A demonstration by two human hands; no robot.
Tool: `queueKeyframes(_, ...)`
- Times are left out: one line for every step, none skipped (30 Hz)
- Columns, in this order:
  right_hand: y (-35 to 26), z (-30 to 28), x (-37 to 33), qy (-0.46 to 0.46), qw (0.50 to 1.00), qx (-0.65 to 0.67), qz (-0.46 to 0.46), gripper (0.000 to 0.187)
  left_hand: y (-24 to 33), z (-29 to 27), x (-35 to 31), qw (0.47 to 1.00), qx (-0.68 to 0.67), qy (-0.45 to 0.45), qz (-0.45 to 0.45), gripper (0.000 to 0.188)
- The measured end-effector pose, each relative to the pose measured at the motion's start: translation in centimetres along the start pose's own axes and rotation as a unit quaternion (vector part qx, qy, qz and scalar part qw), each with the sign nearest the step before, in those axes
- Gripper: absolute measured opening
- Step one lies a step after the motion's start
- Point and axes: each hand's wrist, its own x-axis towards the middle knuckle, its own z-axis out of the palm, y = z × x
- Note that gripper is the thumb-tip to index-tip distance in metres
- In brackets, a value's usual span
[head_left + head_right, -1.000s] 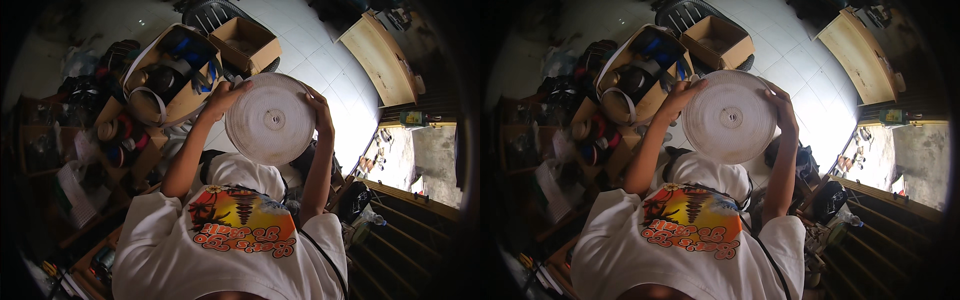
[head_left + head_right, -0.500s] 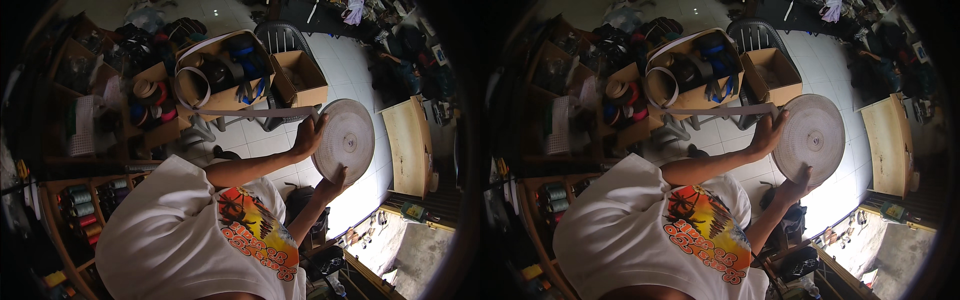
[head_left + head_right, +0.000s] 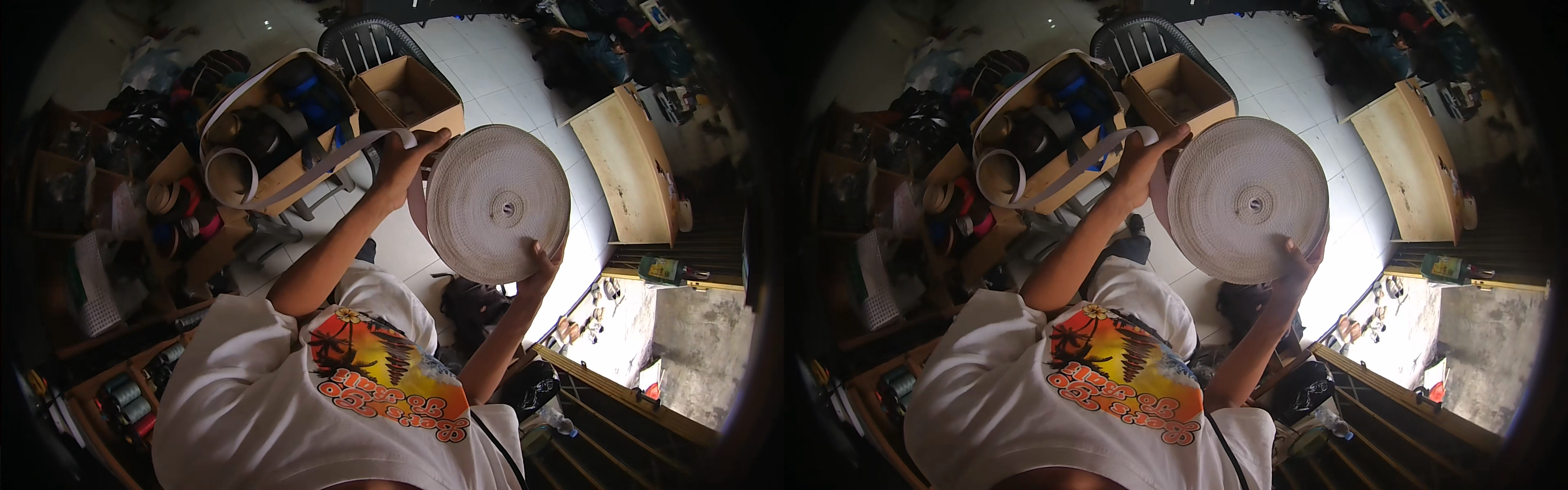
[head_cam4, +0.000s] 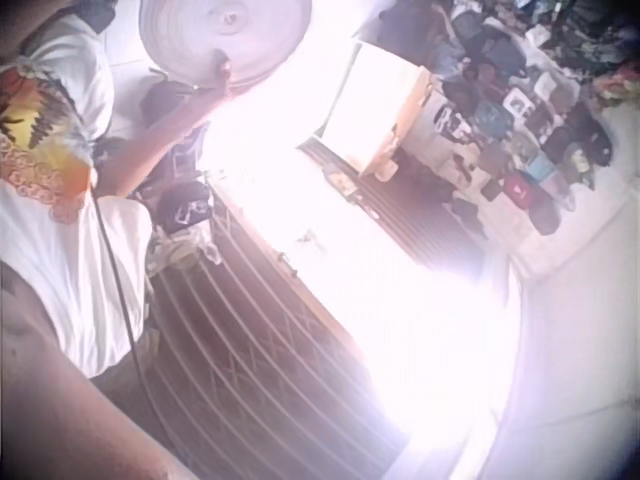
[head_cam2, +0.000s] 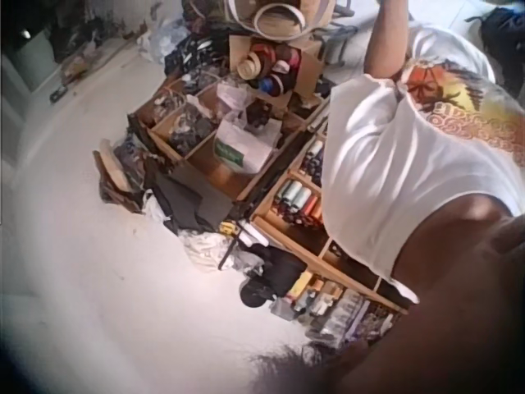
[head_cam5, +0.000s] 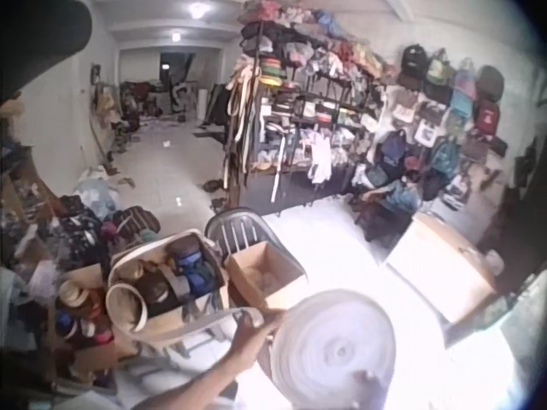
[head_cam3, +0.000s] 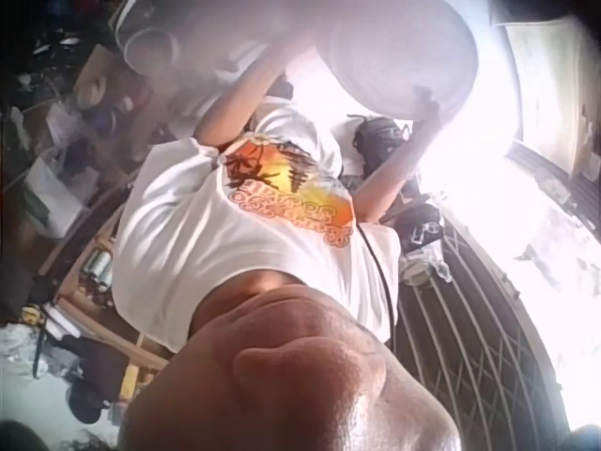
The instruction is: The person picks up several different colored rolls of webbing or ribbon from a cardboard box, handles each one to check its length, and places them onto a storage shelf.
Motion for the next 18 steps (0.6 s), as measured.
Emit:
queueKeyframes(-0.1,-0.1,0.5,-0.001,1.0,-0.012,-0.005,0.07,0.3,-0.3,1.0,1.0,0.027,0.013,0.001,0.053)
queueKeyframes(-0.2,0.0,1.0,0.0,1.0,-0.011,0.002,0.069,0.4,-0.4,1.8,0.999,0.031,0.039,-0.002,0.053)
queueKeyframes(-0.3,0.1,1.5,0.001,1.0,-0.01,0.01,0.068,0.4,-0.4,2.6,0.997,0.035,0.065,-0.006,0.053)
queueKeyframes(-0.3,0.3,2.1,0.003,1.0,-0.009,0.018,0.067,0.4,-0.5,3.3,0.995,0.039,0.09,-0.009,0.053)
queueKeyframes(-0.2,0.4,2.8,0.042,0.999,-0.007,0.018,0.066,1.2,-0.2,3.5,0.991,0.116,0.073,0.011,0.064)
queueKeyframes(-0.2,0.5,3.5,0.056,0.998,-0.025,0.018,0.067,1.3,-0.5,4.4,0.996,0.083,0.012,0.014,0.062)
queueKeyframes(-0.2,0.7,4.2,0.071,0.996,-0.043,0.017,0.067,1.5,-0.9,5.5,0.997,0.05,-0.049,0.017,0.06)
queueKeyframes(-0.1,0.9,5.0,0.088,0.994,-0.059,0.015,0.067,1.5,-1.0,6.7,0.993,0.019,-0.112,0.021,0.059)
queueKeyframes(-0.1,0.8,5.9,0.074,0.996,-0.054,0.017,0.067,1.4,-0.6,7.7,0.993,0.018,-0.111,0.046,0.055)
queueKeyframes(-0.2,0.6,6.8,0.061,0.997,-0.049,0.018,0.066,1.5,-0.4,9.0,0.992,0.002,-0.117,0.042,0.055)
queueKeyframes(-0.3,0.3,7.4,0.05,0.997,-0.045,0.023,0.066,1.8,0.1,10.0,0.992,-0.014,-0.122,0.034,0.055)
queueKeyframes(-0.1,0.3,7.9,0.087,0.995,-0.047,0.023,0.066,2.0,0.7,10.9,0.991,-0.03,-0.128,0.025,0.055)
queueKeyframes(0.0,0.3,8.3,0.125,0.991,-0.05,0.023,0.065,2.5,0.8,11.6,0.988,-0.068,-0.139,0.013,0.053)
queueKeyframes(-0.1,0.2,8.8,0.166,0.985,-0.05,0.02,0.065,3.2,0.9,12.2,0.99,-0.071,-0.125,0.012,0.052)
queueKeyframes(-0.1,0.0,9.3,0.149,0.988,-0.035,0.007,0.064,3.2,0.2,13.3,0.992,-0.072,-0.109,0.004,0.05)
queueKeyframes(-0.2,-0.6,9.8,0.158,0.987,-0.033,0.01,0.063,3.0,-0.3,14.4,0.993,-0.072,-0.092,-0.003,0.048)
queueKeyframes(0.0,-1.5,10.3,0.169,0.985,-0.029,0.013,0.063,3.7,0.5,14.5,0.993,-0.096,-0.069,-0.031,0.043)
queueKeyframes(-0.2,-1.5,10.6,0.176,0.984,-0.027,0.018,0.062,3.6,0.5,15.4,0.981,-0.168,-0.069,-0.064,0.034)
